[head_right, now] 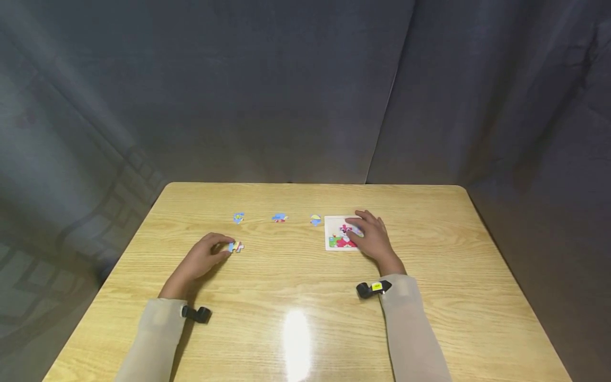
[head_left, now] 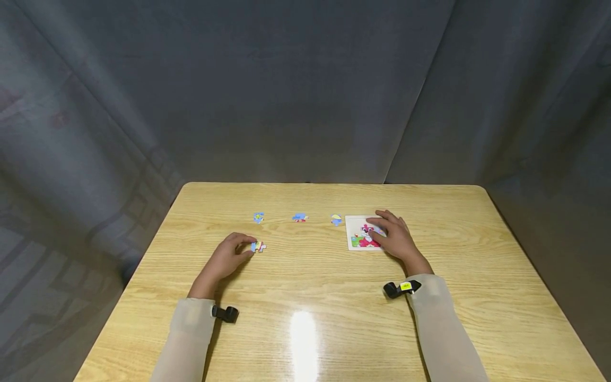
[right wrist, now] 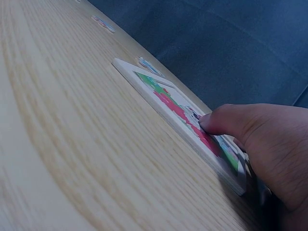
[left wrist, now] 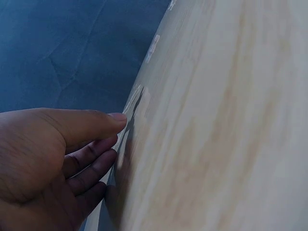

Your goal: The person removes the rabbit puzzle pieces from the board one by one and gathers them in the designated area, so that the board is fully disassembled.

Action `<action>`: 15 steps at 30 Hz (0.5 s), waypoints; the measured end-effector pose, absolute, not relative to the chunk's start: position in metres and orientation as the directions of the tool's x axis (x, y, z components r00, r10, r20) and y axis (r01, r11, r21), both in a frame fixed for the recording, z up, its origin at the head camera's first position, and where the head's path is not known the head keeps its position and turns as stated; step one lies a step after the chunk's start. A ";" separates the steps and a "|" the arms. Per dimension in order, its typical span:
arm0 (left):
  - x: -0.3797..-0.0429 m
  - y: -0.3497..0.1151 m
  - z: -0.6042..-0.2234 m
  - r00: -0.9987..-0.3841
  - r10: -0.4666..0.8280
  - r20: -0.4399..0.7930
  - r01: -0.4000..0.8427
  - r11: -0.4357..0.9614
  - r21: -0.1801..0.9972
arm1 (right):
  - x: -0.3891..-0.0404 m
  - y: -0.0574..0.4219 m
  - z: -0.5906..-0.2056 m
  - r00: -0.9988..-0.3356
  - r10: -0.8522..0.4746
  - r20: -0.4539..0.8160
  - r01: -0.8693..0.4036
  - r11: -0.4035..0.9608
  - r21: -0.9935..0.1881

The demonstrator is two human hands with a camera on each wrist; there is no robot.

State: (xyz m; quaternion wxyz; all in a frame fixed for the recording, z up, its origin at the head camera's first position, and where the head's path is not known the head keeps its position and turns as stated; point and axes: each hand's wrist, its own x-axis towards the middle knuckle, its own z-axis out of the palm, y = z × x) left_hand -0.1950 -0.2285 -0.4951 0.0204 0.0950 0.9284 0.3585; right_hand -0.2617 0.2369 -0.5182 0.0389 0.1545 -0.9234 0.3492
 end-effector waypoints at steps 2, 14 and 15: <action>-0.195 -0.228 -0.495 -0.982 0.188 0.029 0.158 0.723 0.672 | -0.262 0.237 -0.518 -0.949 -0.259 0.181 -0.314 0.706 -0.634; -0.194 -0.228 -0.495 -0.981 0.193 0.029 0.163 0.727 0.668 | -0.262 0.237 -0.518 -0.950 -0.258 0.178 -0.311 0.711 -0.631; -0.194 -0.228 -0.494 -0.981 0.192 0.028 0.161 0.727 0.667 | -0.262 0.237 -0.518 -0.951 -0.256 0.175 -0.308 0.712 -0.631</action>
